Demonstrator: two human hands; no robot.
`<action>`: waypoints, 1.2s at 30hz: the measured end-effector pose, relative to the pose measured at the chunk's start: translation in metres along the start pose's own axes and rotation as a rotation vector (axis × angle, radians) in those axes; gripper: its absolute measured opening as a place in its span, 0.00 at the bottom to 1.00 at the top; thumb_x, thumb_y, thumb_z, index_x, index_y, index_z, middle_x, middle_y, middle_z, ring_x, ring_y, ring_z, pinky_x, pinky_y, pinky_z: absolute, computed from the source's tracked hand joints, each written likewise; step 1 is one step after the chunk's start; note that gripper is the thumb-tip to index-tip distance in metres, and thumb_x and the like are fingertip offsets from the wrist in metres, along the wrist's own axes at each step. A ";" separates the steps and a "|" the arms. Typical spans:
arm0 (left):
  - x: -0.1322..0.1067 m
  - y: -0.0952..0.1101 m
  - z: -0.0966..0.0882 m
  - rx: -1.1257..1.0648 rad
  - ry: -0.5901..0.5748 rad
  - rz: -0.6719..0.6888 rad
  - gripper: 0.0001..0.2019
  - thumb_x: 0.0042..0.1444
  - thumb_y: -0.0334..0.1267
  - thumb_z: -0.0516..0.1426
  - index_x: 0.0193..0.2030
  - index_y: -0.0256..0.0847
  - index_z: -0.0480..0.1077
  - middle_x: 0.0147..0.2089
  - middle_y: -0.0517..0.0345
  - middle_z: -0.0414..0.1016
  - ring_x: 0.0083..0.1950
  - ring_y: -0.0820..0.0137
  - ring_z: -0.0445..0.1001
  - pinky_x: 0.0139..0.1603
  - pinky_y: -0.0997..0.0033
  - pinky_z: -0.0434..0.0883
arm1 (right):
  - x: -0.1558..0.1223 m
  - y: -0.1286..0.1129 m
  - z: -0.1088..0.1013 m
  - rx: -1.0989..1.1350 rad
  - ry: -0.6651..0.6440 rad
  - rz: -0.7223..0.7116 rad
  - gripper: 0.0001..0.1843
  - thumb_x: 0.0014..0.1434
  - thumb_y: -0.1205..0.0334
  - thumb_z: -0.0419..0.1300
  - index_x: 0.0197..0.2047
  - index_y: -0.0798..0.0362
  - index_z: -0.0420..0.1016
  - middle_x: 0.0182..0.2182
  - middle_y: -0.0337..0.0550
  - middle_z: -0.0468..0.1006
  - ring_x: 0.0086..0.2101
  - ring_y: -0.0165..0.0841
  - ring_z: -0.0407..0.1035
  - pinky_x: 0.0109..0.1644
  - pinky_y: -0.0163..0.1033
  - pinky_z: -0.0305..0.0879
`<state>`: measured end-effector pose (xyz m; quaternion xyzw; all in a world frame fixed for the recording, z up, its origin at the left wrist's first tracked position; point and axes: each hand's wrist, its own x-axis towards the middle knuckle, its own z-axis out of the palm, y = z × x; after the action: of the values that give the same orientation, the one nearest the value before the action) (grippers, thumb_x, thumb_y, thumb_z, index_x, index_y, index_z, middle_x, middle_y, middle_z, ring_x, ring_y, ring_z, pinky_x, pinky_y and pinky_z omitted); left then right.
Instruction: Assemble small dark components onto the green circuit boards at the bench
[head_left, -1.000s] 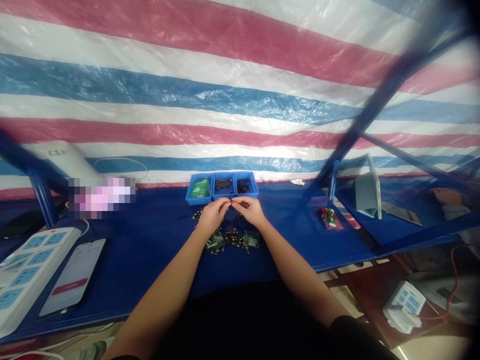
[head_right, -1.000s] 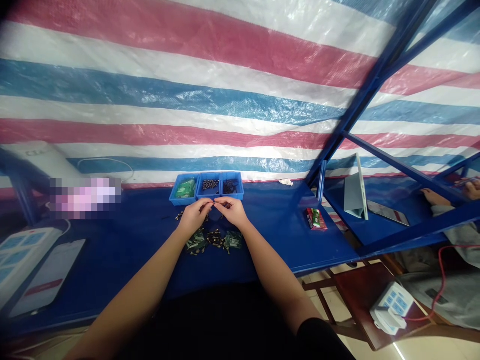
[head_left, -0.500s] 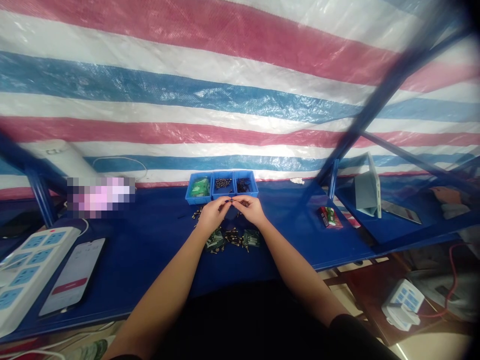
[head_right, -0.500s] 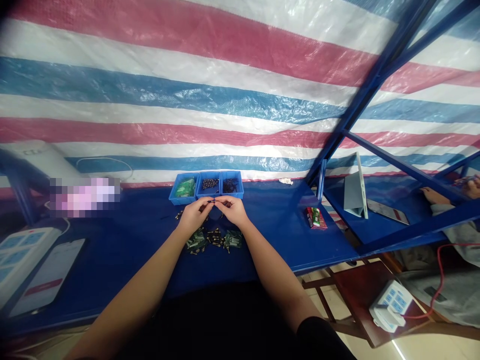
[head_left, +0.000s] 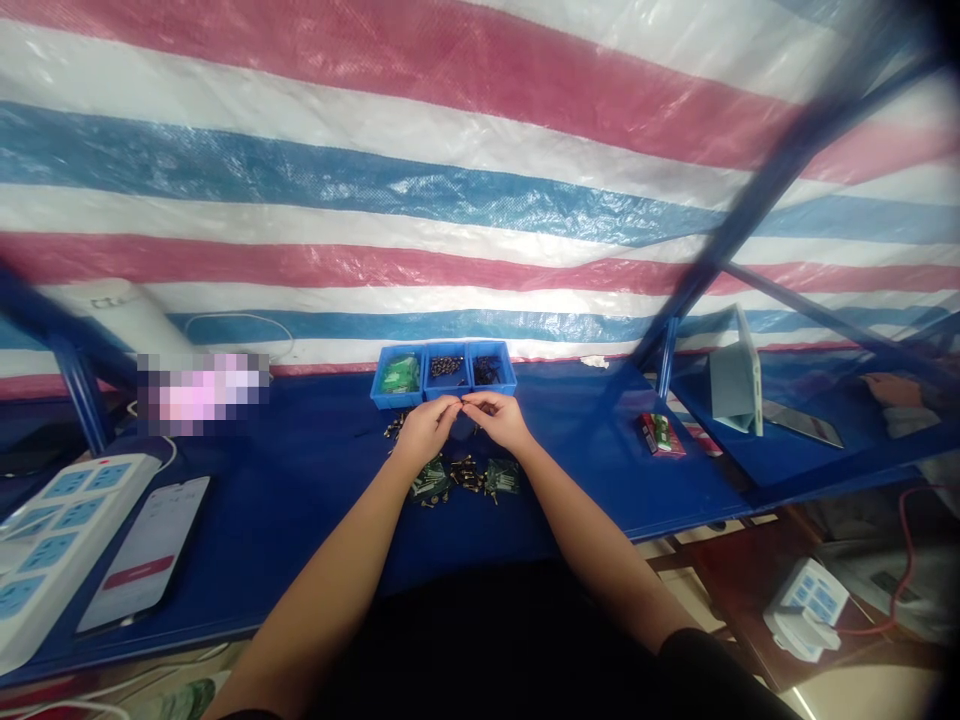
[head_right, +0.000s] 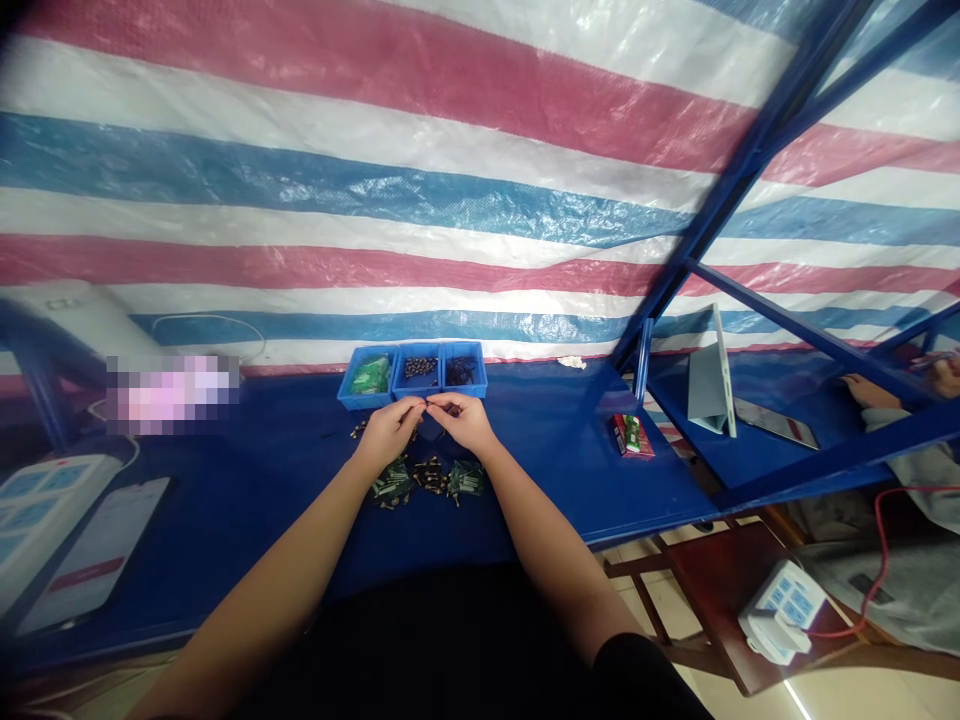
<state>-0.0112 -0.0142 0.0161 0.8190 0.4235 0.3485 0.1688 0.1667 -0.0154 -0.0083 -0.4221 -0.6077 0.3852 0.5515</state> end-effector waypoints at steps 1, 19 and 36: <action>0.000 0.000 0.000 0.005 -0.003 0.003 0.15 0.67 0.46 0.46 0.43 0.44 0.71 0.35 0.59 0.77 0.36 0.69 0.75 0.37 0.74 0.68 | 0.000 0.001 0.000 0.009 -0.002 -0.002 0.18 0.53 0.51 0.65 0.43 0.53 0.80 0.37 0.45 0.82 0.34 0.36 0.76 0.42 0.41 0.73; 0.000 -0.017 0.014 0.051 0.081 0.043 0.15 0.65 0.44 0.50 0.50 0.45 0.74 0.46 0.55 0.80 0.45 0.65 0.78 0.45 0.69 0.73 | 0.001 0.005 0.002 0.107 0.009 0.020 0.18 0.50 0.51 0.66 0.41 0.53 0.80 0.38 0.46 0.82 0.37 0.36 0.77 0.44 0.43 0.74; 0.000 -0.014 0.012 0.047 0.085 0.063 0.12 0.63 0.43 0.52 0.45 0.44 0.74 0.41 0.57 0.80 0.40 0.68 0.77 0.40 0.72 0.72 | 0.001 -0.005 -0.001 -0.030 -0.019 -0.091 0.13 0.53 0.54 0.65 0.40 0.52 0.80 0.36 0.45 0.80 0.33 0.33 0.73 0.34 0.36 0.69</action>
<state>-0.0104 -0.0059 -0.0001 0.8202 0.4122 0.3782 0.1201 0.1674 -0.0160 -0.0035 -0.3988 -0.6372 0.3545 0.5561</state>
